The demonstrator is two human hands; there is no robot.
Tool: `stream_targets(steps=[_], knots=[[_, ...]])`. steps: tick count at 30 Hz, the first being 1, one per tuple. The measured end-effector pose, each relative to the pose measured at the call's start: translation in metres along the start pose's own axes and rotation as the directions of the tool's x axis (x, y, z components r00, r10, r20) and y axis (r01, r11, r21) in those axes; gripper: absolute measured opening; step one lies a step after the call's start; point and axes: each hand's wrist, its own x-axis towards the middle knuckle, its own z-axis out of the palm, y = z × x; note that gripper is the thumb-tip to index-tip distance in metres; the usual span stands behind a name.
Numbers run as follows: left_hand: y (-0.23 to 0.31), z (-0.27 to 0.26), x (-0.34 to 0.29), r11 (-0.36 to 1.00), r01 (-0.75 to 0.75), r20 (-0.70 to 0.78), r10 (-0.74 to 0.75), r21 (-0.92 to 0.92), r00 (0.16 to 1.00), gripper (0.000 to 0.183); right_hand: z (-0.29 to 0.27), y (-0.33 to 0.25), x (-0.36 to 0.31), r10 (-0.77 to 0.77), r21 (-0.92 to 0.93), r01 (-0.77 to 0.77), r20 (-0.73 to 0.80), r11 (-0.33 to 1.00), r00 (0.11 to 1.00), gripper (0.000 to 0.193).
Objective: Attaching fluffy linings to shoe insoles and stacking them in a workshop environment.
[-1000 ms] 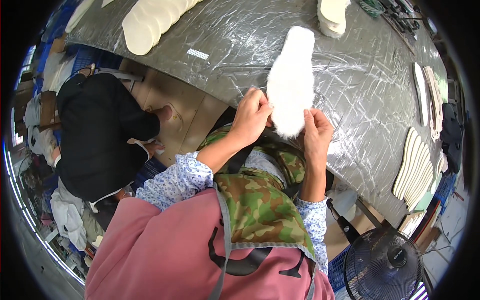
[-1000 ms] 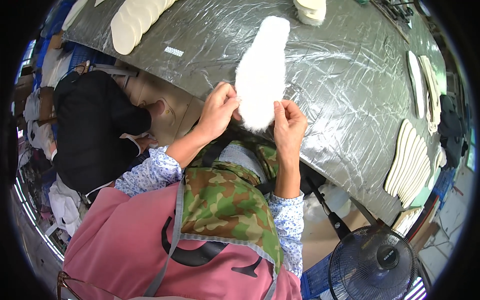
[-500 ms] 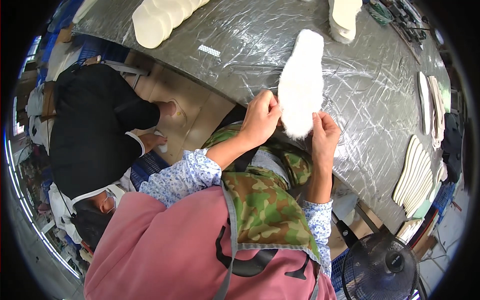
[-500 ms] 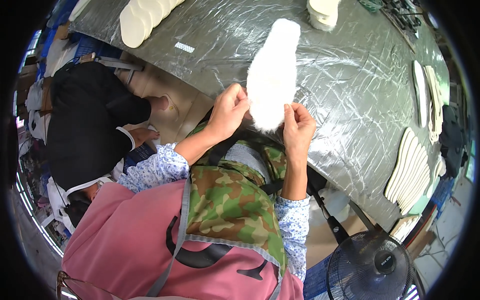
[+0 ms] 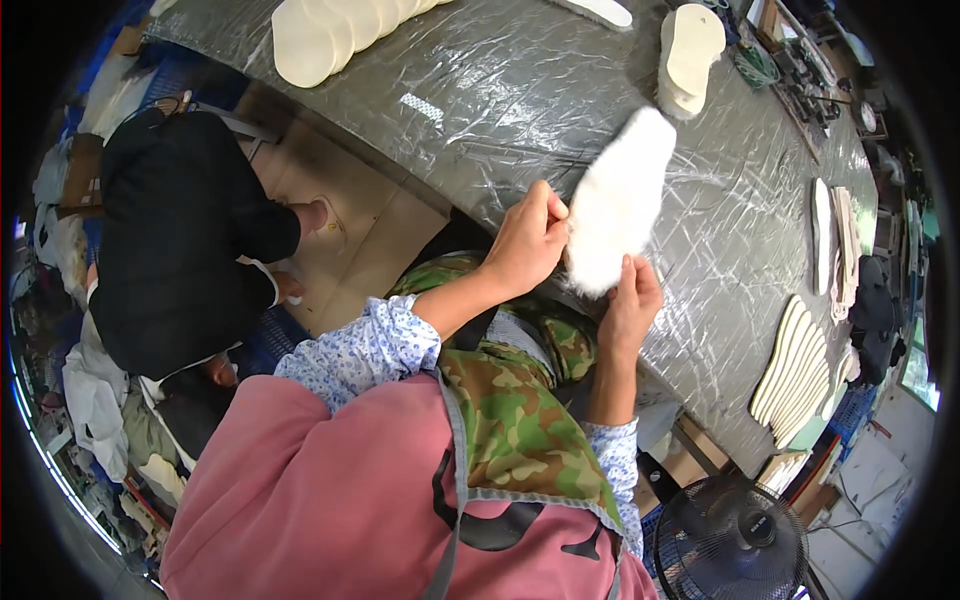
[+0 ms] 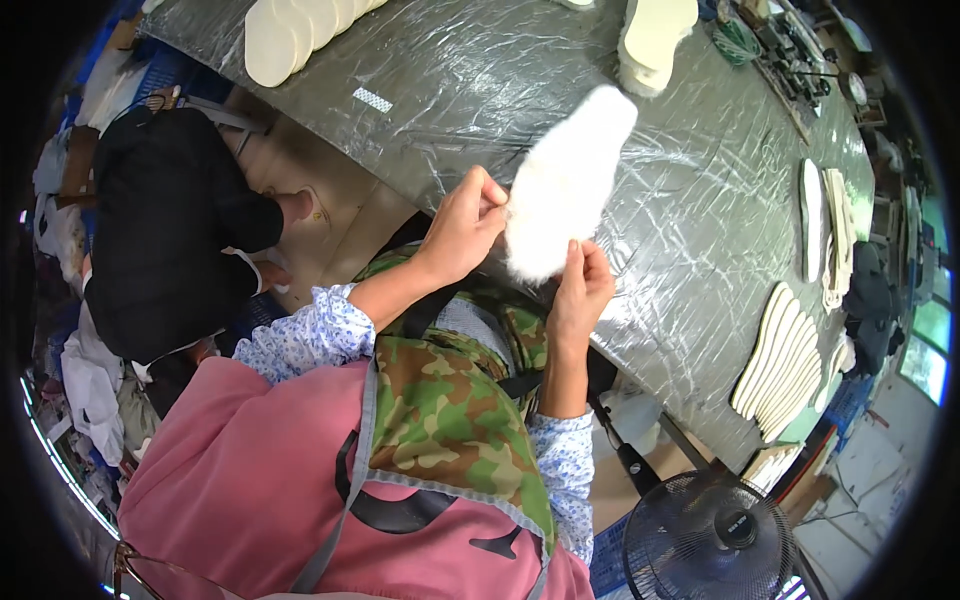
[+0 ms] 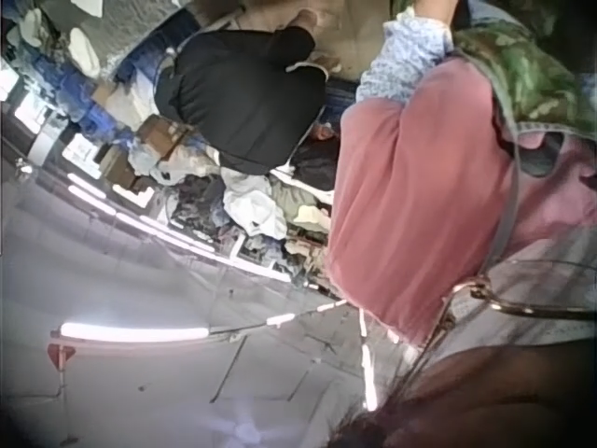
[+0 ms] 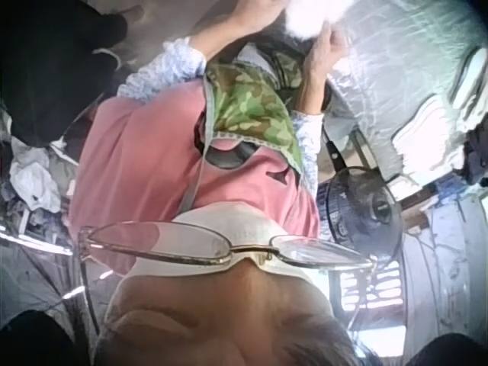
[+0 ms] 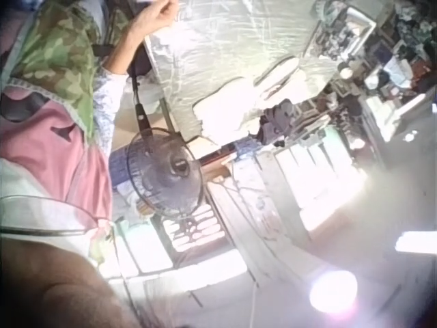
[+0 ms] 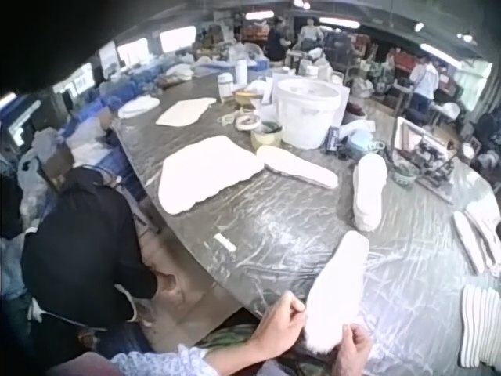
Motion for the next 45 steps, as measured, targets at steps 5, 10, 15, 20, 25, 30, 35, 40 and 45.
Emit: stream_targets(steps=[5, 10, 15, 20, 25, 30, 35, 40, 45], knots=[[0.024, -0.006, 0.002, 0.980, -0.196, 0.205, 0.189, 0.016, 0.960, 0.026, -0.023, -0.027, -0.029, 0.235, -0.234, -0.203, 0.117, 0.951, 0.965, 0.023], [0.055, -0.012, -0.005, 0.896, -0.437, 0.476, 0.350, 0.082, 0.807, 0.042, -0.036, -0.120, -0.034, -0.326, -0.770, 0.363, 0.212, 0.525, 0.921, 0.027], [0.064, -0.003, -0.004, 0.754, -0.652, 0.474, 0.605, -0.082, 0.640, 0.049, -0.021, -0.132, -0.005, -0.219, -0.656, 0.720, 0.686, 0.228, 0.694, 0.040], [0.061, -0.019, -0.007, 0.764, -0.645, 0.462, 0.567, 0.015, 0.682, 0.059, -0.023, -0.122, -0.010, -0.324, -0.596, 0.626, 0.542, 0.503, 0.776, 0.031], [0.058, -0.028, -0.006, 0.807, -0.584, 0.432, 0.560, -0.091, 0.707, 0.027, -0.021, -0.117, -0.013, -0.348, -0.491, 0.584, 0.492, 0.647, 0.798, 0.028], [0.057, -0.037, -0.003, 0.868, -0.435, 0.496, 0.495, -0.242, 0.713, 0.018, -0.030, -0.115, -0.009, -0.352, -0.450, 0.630, 0.558, 0.633, 0.752, 0.027], [0.061, -0.046, -0.003, 0.875, -0.451, 0.503, 0.473, -0.174, 0.723, 0.019, -0.025, -0.115, -0.009, -0.444, -0.431, 0.705, 0.562, 0.562, 0.698, 0.028], [0.046, -0.048, 0.000, 0.865, -0.442, 0.429, 0.501, -0.236, 0.751, 0.022, -0.026, -0.112, -0.013, -0.467, -0.417, 0.670, 0.493, 0.615, 0.734, 0.028], [0.058, -0.049, -0.007, 0.881, -0.424, 0.422, 0.472, -0.208, 0.774, 0.032, -0.026, -0.120, -0.016, -0.426, -0.470, 0.621, 0.460, 0.628, 0.779, 0.028]])
